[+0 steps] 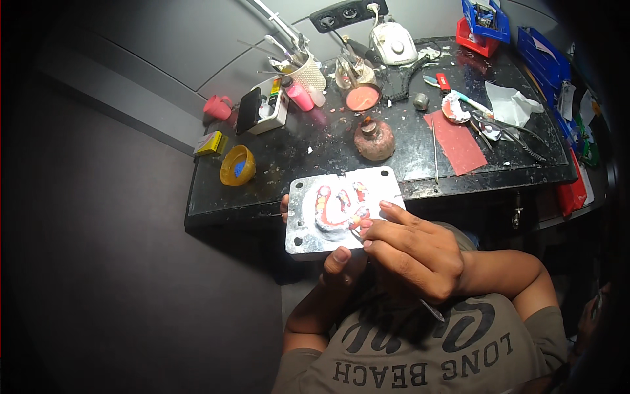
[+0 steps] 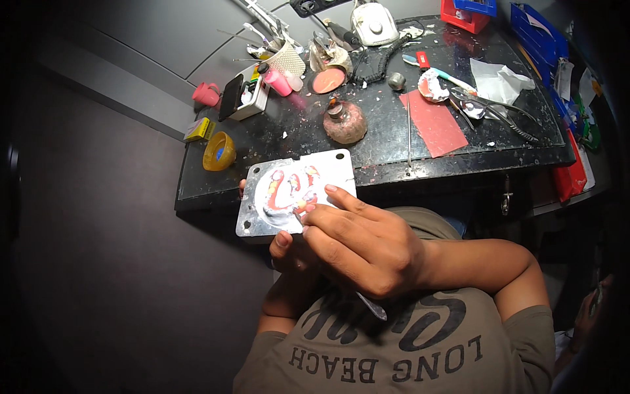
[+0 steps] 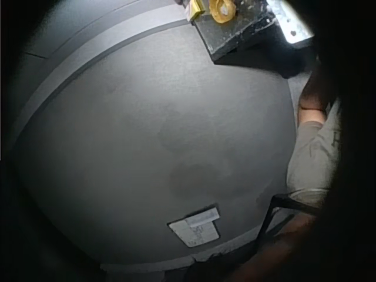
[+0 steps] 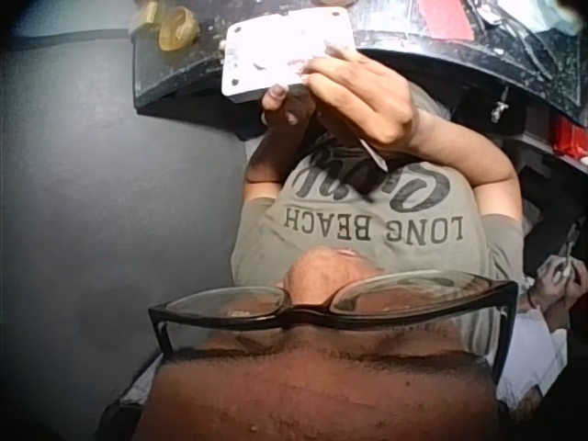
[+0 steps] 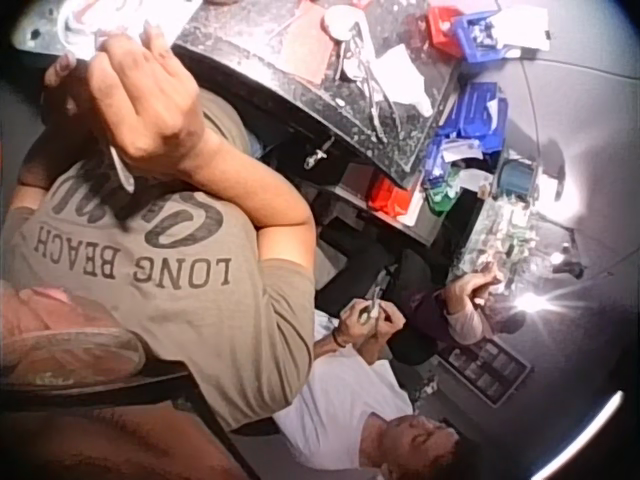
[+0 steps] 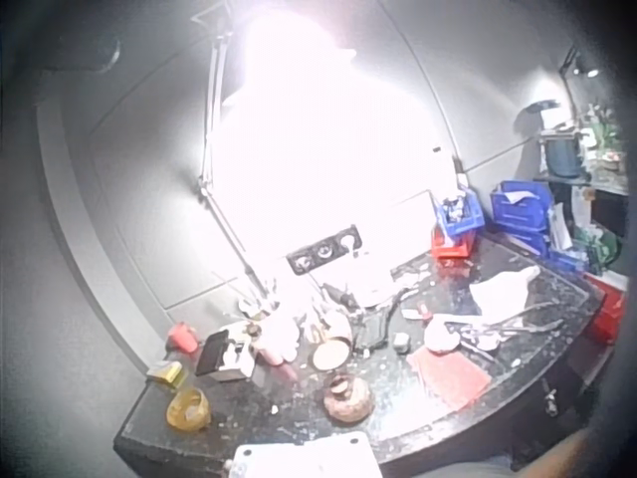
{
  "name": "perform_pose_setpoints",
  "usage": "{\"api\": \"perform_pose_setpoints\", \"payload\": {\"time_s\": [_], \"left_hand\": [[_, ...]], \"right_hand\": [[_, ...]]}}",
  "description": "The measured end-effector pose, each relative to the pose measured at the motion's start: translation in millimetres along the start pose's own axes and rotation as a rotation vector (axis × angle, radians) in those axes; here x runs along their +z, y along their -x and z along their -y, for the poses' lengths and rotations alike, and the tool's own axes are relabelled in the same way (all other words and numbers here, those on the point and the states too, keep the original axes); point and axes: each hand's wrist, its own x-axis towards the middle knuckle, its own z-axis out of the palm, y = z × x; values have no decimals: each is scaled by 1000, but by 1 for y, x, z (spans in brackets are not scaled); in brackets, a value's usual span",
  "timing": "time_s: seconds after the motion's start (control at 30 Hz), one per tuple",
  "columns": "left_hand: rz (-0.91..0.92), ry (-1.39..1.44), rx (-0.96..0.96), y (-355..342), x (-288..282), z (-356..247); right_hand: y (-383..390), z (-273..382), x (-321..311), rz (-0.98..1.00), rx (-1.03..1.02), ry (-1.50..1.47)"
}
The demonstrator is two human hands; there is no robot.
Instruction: The person uses pliers to adjust a dental piece in a metal flask, handles a dental impression cast, and scrapes wax around the denture using a metal carving tool.
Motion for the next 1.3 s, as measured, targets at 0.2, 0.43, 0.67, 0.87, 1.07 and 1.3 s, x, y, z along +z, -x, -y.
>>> {"api": "perform_pose_setpoints", "payload": {"time_s": [0.2,0.43,0.67,0.87,1.07,1.3], "left_hand": [[-8,-16,53,-1,-2,2],[21,-7,-32,5,-2,3],[84,44,-236,6,1,-8],[20,-9,-23,1,9,-2],[1,-3,110,-6,0,6],[1,105,53,-8,7,3]], "right_hand": [[2,-2,0,2,-6,-28],[1,-2,-1,-4,-6,-55],[3,-5,-1,10,12,-95],[3,-5,-3,33,35,-127],[1,-12,-9,74,26,-149],[1,-20,-12,160,38,-239]]}}
